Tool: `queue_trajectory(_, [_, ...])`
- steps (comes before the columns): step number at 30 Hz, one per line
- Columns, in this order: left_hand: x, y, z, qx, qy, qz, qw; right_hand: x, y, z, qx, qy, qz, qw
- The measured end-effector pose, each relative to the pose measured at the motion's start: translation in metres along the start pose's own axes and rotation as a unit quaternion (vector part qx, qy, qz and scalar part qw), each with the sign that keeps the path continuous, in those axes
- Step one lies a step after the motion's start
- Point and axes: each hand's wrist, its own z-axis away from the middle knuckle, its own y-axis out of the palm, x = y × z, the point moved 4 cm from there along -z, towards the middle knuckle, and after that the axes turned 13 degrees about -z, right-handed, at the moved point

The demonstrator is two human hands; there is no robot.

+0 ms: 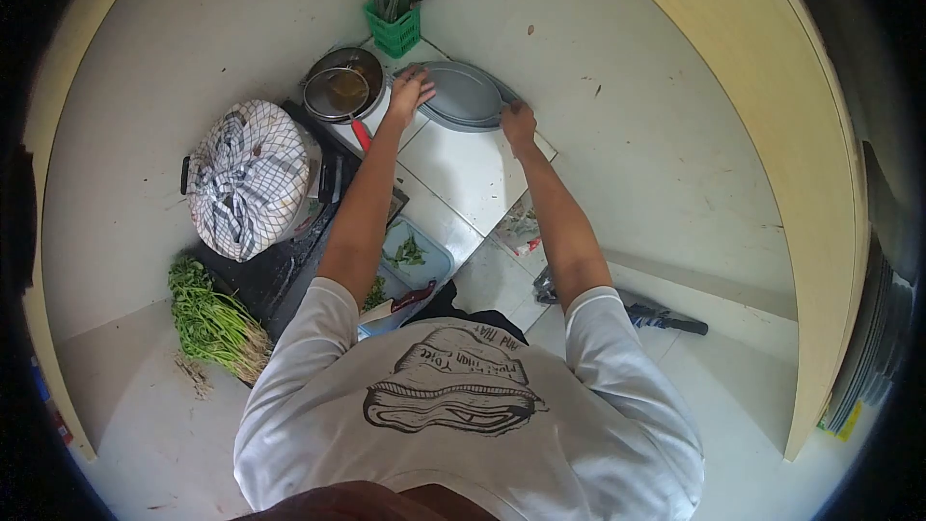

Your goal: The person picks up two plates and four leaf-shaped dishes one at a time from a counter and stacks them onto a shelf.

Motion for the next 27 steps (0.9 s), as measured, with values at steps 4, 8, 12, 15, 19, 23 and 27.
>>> queue_trajectory(4, [-0.008,0.0,0.005,0.007,-0.006,0.098,0.995,-0.003,-0.004,-0.008,0.066,0.066,0.021,0.995])
queue_trajectory(8, [-0.009,-0.002,0.012,-0.056,0.024,0.068,0.996,0.015,-0.011,0.009,0.037,-0.008,-0.016,0.999])
queue_trajectory(12, [-0.008,-0.006,0.025,-0.183,0.159,-0.069,0.968,0.025,-0.02,0.043,0.032,-0.025,-0.203,0.978])
queue_trajectory(15, [-0.005,0.0,0.062,-0.171,0.203,-0.048,0.963,0.04,-0.039,0.089,0.012,-0.05,-0.149,0.988])
queue_trajectory(19, [0.007,0.001,0.118,-0.146,0.232,-0.044,0.961,0.027,-0.068,0.14,0.009,-0.055,-0.164,0.985])
queue_trajectory(23, [0.026,0.001,0.165,-0.16,0.238,-0.1,0.953,0.027,-0.094,0.19,-0.002,-0.082,-0.089,0.993])
queue_trajectory(27, [0.027,0.009,0.199,-0.191,0.237,-0.17,0.937,0.01,-0.115,0.217,-0.039,-0.161,-0.06,0.984])
